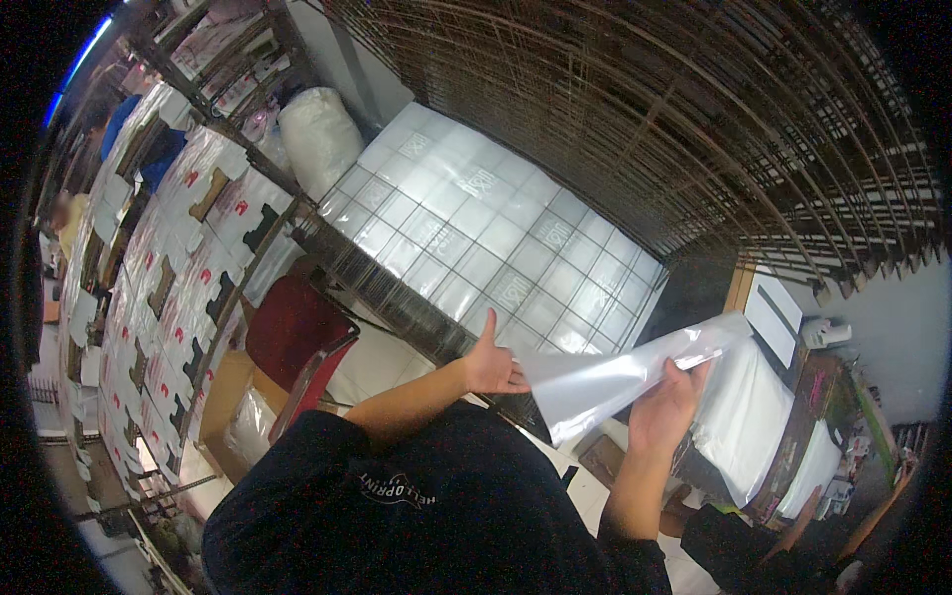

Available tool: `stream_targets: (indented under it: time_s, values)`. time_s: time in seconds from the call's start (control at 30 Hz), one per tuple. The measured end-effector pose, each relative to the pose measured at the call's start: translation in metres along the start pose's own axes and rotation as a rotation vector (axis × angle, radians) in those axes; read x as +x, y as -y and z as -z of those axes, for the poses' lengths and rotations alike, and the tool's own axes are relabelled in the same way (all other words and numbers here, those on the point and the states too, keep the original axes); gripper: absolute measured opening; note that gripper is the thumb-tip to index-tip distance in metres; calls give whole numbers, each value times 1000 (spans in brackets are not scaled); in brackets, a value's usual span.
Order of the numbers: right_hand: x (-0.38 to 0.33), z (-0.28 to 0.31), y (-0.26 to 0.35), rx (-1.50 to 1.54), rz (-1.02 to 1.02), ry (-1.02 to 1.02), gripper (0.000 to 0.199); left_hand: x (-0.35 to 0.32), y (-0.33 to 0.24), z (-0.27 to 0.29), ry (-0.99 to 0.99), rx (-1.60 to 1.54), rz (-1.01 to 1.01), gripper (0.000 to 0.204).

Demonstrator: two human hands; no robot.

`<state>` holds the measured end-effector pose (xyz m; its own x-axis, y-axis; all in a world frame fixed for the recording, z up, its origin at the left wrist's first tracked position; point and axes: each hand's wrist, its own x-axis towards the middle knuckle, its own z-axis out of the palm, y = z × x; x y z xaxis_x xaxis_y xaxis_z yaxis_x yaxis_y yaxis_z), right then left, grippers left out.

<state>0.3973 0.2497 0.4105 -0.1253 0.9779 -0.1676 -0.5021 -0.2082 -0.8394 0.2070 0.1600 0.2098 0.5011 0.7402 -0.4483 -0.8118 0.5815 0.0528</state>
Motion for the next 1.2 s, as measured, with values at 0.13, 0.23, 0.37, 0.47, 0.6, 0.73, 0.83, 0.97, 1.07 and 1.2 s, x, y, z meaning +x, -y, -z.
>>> stream_targets:
  time_s: [0.13, 0.23, 0.37, 0.47, 0.6, 0.73, 0.83, 0.97, 1.07, 1.2]
  values:
    - [3, -16, -11, -28, -73, 95, 60, 1, -39, 28, -49, -46, -131, 66]
    - [9, -42, -24, -97, -94, 75, 47, 33, -58, 99, -151, 83, -274, 31]
    - [51, -22, -61, -192, -101, -22, 41, 9, -115, 96, -428, 48, -473, 27]
    - [109, 34, -103, -195, -226, -38, 42, -4, -160, 94, -583, 120, -595, 25]
    - [156, 61, -135, -186, -304, -40, 49, -19, -197, 84, -540, 130, -717, 28]
    - [189, 102, -176, -478, -182, -250, 40, -6, -213, 109, -697, 310, -650, 27]
    - [217, 129, -213, -631, -60, -282, 33, 25, -220, 128, -823, 556, -805, 29]
    - [271, 210, -286, -1059, 90, -169, 30, 68, -231, 165, -974, 939, -897, 29]
    - [284, 199, -306, -1136, 2, -177, 36, 84, -241, 184, -1164, 1102, -830, 26]
    - [304, 221, -330, -1239, 71, -178, 40, 95, -256, 189, -1257, 1125, -793, 24]
